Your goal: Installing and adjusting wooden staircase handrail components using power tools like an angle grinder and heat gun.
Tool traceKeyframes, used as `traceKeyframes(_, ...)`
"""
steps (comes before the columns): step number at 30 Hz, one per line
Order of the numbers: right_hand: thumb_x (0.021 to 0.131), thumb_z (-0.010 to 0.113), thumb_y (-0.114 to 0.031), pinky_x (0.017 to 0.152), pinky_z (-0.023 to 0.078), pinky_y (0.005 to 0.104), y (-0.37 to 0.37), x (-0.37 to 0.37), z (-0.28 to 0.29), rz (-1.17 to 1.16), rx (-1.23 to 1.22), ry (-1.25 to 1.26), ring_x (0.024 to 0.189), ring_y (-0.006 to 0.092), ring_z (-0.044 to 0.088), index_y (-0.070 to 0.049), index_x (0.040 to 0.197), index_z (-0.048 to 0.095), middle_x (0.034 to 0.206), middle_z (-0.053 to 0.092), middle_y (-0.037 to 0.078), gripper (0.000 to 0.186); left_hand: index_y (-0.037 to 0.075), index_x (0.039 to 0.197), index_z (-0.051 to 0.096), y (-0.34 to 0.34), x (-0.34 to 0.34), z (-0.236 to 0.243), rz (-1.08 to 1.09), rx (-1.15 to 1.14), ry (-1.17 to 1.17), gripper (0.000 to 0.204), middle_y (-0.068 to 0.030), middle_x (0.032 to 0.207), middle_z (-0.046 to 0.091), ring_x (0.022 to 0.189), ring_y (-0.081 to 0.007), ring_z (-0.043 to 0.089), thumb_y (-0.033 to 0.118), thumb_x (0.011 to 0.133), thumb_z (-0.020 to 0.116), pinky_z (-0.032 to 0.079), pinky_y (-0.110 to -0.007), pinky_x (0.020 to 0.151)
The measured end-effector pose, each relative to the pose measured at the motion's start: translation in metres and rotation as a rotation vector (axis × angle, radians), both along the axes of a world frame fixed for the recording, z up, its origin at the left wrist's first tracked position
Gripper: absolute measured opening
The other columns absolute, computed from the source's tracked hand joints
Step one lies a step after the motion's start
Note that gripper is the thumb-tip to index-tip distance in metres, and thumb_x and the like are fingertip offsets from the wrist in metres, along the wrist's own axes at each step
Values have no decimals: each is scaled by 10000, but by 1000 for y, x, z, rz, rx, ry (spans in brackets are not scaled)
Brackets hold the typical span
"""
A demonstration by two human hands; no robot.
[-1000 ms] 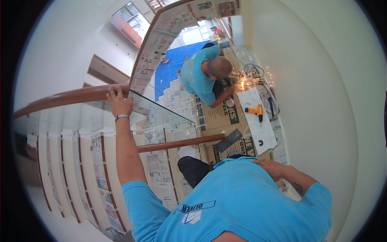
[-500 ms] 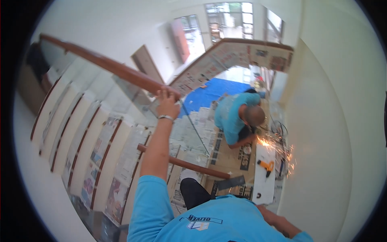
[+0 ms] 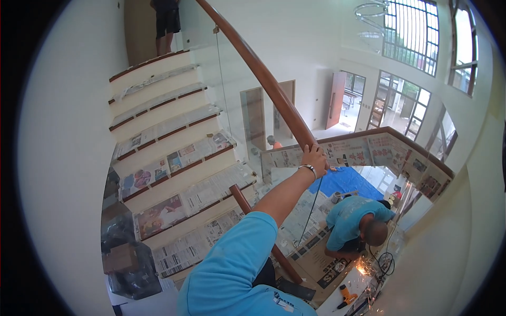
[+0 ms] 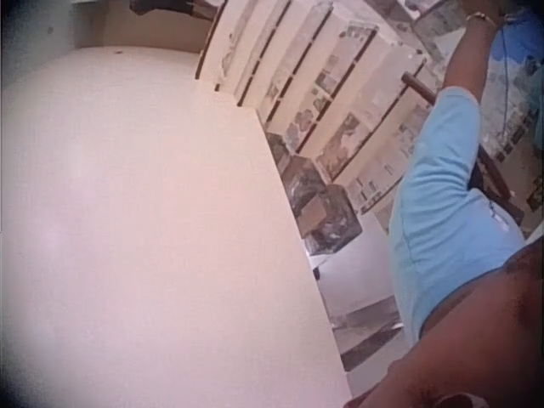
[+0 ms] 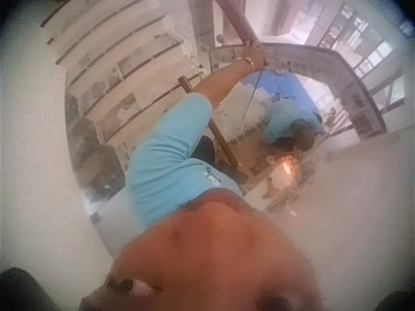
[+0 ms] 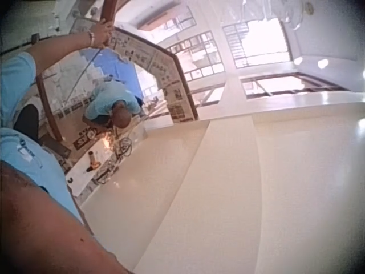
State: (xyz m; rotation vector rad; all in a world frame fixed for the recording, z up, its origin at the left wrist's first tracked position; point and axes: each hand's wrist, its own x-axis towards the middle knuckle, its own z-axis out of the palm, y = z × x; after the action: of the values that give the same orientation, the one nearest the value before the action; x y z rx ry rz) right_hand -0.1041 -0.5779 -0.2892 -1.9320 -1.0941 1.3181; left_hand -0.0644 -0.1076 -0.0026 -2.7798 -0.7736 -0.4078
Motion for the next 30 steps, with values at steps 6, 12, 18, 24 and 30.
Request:
traceKeyframes(6, 796, 705, -326, 1162, 265, 486, 9, 1, -1, 16, -21, 4, 1386, 427, 293, -29, 1530, 225, 1564, 233, 227, 926, 136, 1312, 611, 6, 0, 0, 0, -92, 44, 635, -60, 1470, 460, 1432, -281, 314, 440, 775, 764, 383, -574, 1069)
traceKeyframes(12, 814, 687, -322, 1163, 257, 483, 5, -2, -4, 4, -32, 18, 1389, 419, 288, -30, 1533, 223, 1565, 234, 227, 904, 153, 1311, 621, 9, 3, -6, -10, -151, -12, 538, -38, 1491, 454, 1461, -289, 295, 386, 833, 704, 441, -520, 1023)
traceKeyframes(18, 831, 669, -319, 1165, 250, 481, -19, -15, -10, -31, -7, 32, 1392, 412, 284, -30, 1535, 221, 1566, 235, 227, 882, 132, 1258, 647, 8, 3, -8, -34, -141, -83, 530, -51, 1431, 521, 1427, -267, 325, 323, 772, 734, 450, -413, 1071)
traceKeyframes(24, 849, 651, -315, 1166, 242, 478, -54, -36, -17, -70, 22, 44, 1395, 405, 279, -31, 1537, 220, 1567, 236, 227, 861, 123, 1282, 635, 8, 4, -6, -57, -137, -50, 552, -74, 1469, 493, 1446, -308, 299, 337, 781, 727, 404, -419, 1117)
traceKeyframes(30, 866, 634, -312, 1168, 234, 476, -91, -63, -32, -108, 36, 73, 1397, 398, 275, -31, 1539, 218, 1568, 237, 226, 839, 144, 1367, 560, 5, 5, -7, -6, -120, -21, 597, -72, 1542, 398, 1458, -331, 286, 335, 820, 702, 405, -501, 1107)
